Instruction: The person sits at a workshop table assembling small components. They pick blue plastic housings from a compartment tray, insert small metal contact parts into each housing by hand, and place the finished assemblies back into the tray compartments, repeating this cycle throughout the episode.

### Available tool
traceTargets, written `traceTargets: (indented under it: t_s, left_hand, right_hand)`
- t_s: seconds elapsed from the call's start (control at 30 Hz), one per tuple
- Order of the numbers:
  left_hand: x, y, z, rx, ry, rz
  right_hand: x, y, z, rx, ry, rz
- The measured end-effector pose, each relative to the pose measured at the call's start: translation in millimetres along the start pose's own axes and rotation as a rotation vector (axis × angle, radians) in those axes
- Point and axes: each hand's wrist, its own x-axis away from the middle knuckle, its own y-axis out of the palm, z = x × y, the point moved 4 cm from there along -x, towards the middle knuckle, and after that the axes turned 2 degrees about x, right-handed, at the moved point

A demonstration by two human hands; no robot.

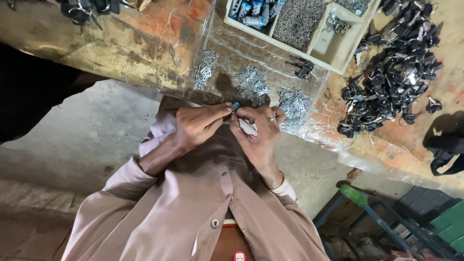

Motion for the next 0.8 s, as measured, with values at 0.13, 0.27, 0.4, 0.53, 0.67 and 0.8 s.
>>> traceTargets:
  t_s: [0.13,0.27,0.4,0.53,0.67,0.8]
  left_hand:
    - [-4,-6,2,0.033,0.052,-0.049]
    - [-13,-6,8,0.154,0.181,-0.096]
    - [-21,-3,13,0.212,0.202,-0.119]
    - [-23,-1,17,0.195,0.117,-0.025]
    - [-26,3,15,0.229,0.046,0.033]
    - [-26,6,12,0.302,-0.016,0.045]
  right_hand:
    - [-9,-10,6,-0.007,0.060,-0.159]
    - [-17,-18,12,-0.093,0.029,-0.299]
    - [-32,-33,21,-0.150,-0.055,-0.338]
    - [-59,-60,50,0.627,0.040,0.081]
    - [-59,-68,67,0.383,0.017,0.126]
    - [-39,-77,81,-0.622,0.073,0.282]
